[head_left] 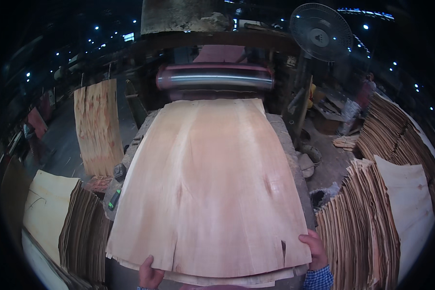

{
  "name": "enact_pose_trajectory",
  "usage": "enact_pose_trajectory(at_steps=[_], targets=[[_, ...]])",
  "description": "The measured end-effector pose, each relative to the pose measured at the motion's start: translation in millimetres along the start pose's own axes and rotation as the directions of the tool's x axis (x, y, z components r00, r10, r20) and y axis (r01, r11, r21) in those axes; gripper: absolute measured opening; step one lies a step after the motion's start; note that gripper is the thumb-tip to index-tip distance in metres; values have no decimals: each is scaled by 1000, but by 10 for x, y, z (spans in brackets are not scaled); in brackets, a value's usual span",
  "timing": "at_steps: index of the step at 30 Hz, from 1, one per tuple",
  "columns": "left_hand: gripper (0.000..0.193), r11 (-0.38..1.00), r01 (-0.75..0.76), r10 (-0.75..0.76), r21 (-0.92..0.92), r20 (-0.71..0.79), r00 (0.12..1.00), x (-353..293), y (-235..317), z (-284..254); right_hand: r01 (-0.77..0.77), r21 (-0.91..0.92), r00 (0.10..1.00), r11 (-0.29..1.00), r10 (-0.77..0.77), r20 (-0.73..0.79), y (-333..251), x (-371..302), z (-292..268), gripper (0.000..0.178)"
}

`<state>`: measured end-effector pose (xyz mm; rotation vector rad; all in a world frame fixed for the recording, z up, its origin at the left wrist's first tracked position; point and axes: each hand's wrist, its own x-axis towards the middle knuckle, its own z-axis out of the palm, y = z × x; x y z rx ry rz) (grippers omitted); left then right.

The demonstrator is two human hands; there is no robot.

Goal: The person feeds wood veneer sheets through a glue-coating machine by hand, stacking the coated sheets on a table.

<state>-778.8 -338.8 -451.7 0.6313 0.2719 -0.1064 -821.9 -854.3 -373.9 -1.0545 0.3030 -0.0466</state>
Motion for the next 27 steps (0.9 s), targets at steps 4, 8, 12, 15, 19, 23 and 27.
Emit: enact_pose_trajectory(at_steps=[4, 8, 12, 15, 19, 23, 27], targets=[[43, 993, 114, -114, -19, -33, 993, 622, -124, 55, -53, -115, 998, 992, 48, -46, 322, 574, -342, 44], [42, 966, 260, -254, 18, -155, 955, 665, -283, 69, -121, -239, 988, 963, 94, -122, 568, 649, -548, 38], [42, 960, 281, -273, -3, -242, 931, 820, -249, -136, -124, -539, 988, 833, 56, -141, 569, 800, -515, 36], [38, 962, 266, -247, 64, -218, 944, 731, -109, 66, -210, -292, 977, 933, 193, -89, 579, 740, -552, 41], [37, 974, 185, -164, 134, -155, 974, 630, 6, 312, -126, -355, 990, 926, 139, 11, 571, 545, -390, 44], [37, 964, 224, -184, 141, -252, 950, 488, -28, 225, -229, -235, 971, 945, 237, 8, 588, 518, -515, 49], [50, 854, 475, -330, 213, -484, 810, -12, -264, -577, -190, -268, 980, 945, 169, -103, 830, 377, -765, 48]])
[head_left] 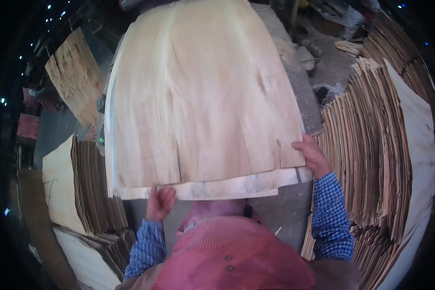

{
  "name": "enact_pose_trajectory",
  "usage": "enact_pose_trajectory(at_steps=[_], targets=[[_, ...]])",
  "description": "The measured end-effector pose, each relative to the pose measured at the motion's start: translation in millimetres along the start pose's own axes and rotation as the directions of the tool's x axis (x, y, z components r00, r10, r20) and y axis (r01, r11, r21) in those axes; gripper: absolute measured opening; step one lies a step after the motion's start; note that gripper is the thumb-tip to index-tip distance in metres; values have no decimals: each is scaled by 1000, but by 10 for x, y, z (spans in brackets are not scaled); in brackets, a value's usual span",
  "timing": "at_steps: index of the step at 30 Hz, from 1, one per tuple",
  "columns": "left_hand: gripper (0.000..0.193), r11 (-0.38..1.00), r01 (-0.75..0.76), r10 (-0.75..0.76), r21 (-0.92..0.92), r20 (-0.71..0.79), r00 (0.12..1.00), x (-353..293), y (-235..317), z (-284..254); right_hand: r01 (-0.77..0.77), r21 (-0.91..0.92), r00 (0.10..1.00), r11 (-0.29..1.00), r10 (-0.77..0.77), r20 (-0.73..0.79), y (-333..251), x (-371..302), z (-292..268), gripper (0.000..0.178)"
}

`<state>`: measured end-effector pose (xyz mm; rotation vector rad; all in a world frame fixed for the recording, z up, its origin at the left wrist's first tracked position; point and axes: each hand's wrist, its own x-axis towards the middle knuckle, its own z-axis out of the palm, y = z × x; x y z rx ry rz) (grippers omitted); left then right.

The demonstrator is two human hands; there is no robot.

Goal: The person feeds wood veneer sheets through a glue-coating machine by hand, stacking the coated sheets on a table.

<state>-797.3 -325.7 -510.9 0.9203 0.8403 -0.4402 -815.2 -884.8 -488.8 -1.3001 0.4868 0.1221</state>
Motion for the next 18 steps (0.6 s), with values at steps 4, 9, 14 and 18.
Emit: enact_pose_trajectory(at_steps=[4, 9, 14, 18], targets=[[64, 982, 22, -81, -188, -311, 947, -157, -367, -137, 97, 0, 992, 995, -97, -76, 268, -62, -63, 47], [77, 819, -201, 333, -537, 161, 929, 549, -515, -63, 75, -612, 923, 787, -287, -255, -181, -330, 270, 30], [81, 787, -40, 300, -616, 325, 897, 101, -351, 235, 125, -951, 570, 283, -805, -165, 301, -38, 17, 21], [84, 767, -251, 409, -590, 149, 900, 80, -197, 376, 170, -700, 825, 693, -489, -284, 331, 61, 94, 22]])
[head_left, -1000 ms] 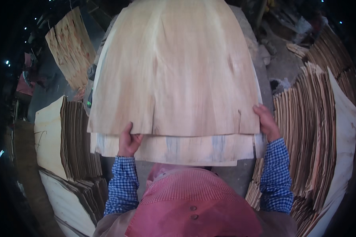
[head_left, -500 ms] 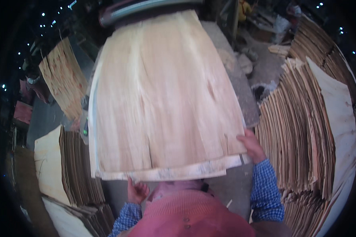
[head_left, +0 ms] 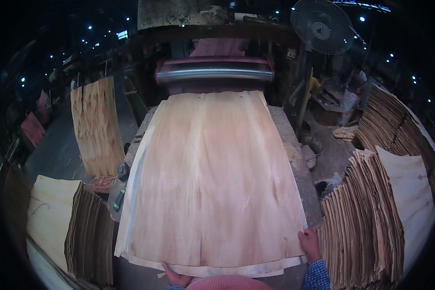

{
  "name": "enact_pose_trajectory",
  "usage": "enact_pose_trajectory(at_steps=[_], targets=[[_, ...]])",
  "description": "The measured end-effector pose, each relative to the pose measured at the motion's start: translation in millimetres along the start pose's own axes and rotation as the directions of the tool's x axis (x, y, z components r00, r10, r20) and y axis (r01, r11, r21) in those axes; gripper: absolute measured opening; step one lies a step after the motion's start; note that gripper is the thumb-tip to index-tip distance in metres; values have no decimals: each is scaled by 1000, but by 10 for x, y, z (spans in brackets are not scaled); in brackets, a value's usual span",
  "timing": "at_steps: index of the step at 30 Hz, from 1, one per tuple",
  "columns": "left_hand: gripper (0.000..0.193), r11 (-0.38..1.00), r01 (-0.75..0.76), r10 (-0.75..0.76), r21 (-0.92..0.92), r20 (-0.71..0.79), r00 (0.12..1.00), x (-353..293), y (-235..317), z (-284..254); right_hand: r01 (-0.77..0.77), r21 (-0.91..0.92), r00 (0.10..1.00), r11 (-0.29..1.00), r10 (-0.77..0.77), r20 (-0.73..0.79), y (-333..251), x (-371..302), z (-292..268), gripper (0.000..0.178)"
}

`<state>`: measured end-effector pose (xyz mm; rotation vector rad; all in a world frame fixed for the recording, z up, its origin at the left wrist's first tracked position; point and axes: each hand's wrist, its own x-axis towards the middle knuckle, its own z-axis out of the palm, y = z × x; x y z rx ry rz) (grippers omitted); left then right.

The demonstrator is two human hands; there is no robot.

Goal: The person feeds wood veneer sheets through a glue-coating machine by hand, stacking the coated sheets on a table.

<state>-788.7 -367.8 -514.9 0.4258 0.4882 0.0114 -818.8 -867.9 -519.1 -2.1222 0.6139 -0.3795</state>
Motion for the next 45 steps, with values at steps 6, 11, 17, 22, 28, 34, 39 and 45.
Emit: enact_pose_trajectory(at_steps=[6, 11, 17, 22, 28, 34, 39, 45], targets=[[103, 925, 351, -335, 143, -126, 934, 608, 186, -264, 6, -26, 987, 1000, -10, -163, -416, 110, 65, 25], [67, 850, 489, -455, 194, -197, 869, 433, 490, 57, 49, -203, 981, 978, -85, -172, -196, 320, 269, 30], [50, 639, 685, -683, 350, -149, 715, 588, 1051, -174, 90, -559, 938, 825, -258, -231, -791, 209, 92, 33], [42, 387, 793, -914, 470, 84, 396, 812, 1296, -138, -163, -164, 980, 973, 179, 87, -790, 103, -85, 43], [49, 613, 582, -680, 535, -19, 733, 657, 1147, 253, -164, -206, 980, 965, 184, 79, -745, -140, 38, 68], [48, 656, 615, -677, 438, -19, 736, 701, 1143, 143, -172, -105, 982, 980, 178, 57, -825, -196, -35, 66], [42, 730, 541, -598, 417, 6, 802, 661, 1132, 24, -442, 608, 897, 660, 310, 316, -957, -170, -195, 56], [40, 828, 342, -311, 445, -144, 939, 426, 1116, 442, -542, 662, 837, 517, 402, 371, -195, -186, 199, 46]])
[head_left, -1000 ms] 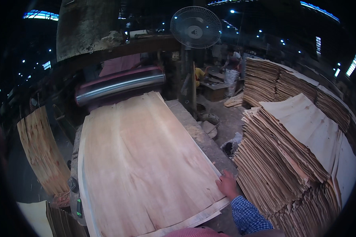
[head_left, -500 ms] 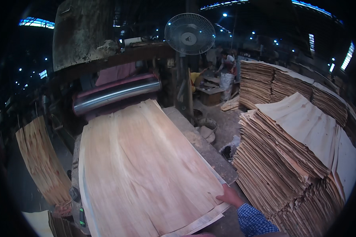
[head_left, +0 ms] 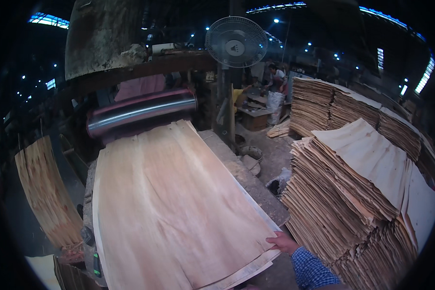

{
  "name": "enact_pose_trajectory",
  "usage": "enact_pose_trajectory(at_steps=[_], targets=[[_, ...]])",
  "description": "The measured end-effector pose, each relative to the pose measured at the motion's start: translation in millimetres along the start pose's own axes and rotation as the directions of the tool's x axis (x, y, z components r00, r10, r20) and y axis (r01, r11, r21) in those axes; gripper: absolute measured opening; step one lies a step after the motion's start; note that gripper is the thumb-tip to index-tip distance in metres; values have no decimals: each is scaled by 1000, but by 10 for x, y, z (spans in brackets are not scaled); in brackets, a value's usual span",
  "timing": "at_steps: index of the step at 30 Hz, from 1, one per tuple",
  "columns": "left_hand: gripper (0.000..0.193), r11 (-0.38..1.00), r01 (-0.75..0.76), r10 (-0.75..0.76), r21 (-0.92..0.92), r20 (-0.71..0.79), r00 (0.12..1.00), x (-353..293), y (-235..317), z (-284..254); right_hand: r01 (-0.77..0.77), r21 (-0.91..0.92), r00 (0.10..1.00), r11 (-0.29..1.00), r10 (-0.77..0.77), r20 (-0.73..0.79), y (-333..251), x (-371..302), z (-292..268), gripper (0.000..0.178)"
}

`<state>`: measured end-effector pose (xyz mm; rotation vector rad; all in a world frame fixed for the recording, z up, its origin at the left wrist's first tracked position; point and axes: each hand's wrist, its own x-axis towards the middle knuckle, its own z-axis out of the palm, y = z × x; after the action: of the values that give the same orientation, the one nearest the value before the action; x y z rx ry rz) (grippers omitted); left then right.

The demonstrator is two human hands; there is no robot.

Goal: The person feeds wood veneer sheets through a glue-coating machine by hand, stacking the coated sheets on a table.

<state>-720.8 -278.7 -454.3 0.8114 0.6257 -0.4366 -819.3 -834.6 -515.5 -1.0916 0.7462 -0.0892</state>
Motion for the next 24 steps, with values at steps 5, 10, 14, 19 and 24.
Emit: enact_pose_trajectory(at_steps=[5, 10, 14, 19, 24], targets=[[46, 966, 44, -39, 255, -23, 999, 692, -58, -526, -34, -50, 996, 998, 30, -79, 2, -49, 204, 46], [59, 951, 84, -68, 298, -65, 996, 764, -68, -589, -6, -76, 989, 997, -5, -150, 125, 22, 168, 48], [65, 948, 65, -64, 311, -12, 998, 839, -96, -666, -15, -55, 996, 998, 10, -91, 43, -75, 215, 50], [62, 947, 63, -51, 314, -47, 998, 795, -139, -651, -24, -59, 997, 998, 19, -71, 141, 42, 128, 51], [59, 948, 72, -69, 310, -21, 997, 915, -139, -778, -51, -69, 997, 996, 46, -69, 145, 45, 113, 50]])
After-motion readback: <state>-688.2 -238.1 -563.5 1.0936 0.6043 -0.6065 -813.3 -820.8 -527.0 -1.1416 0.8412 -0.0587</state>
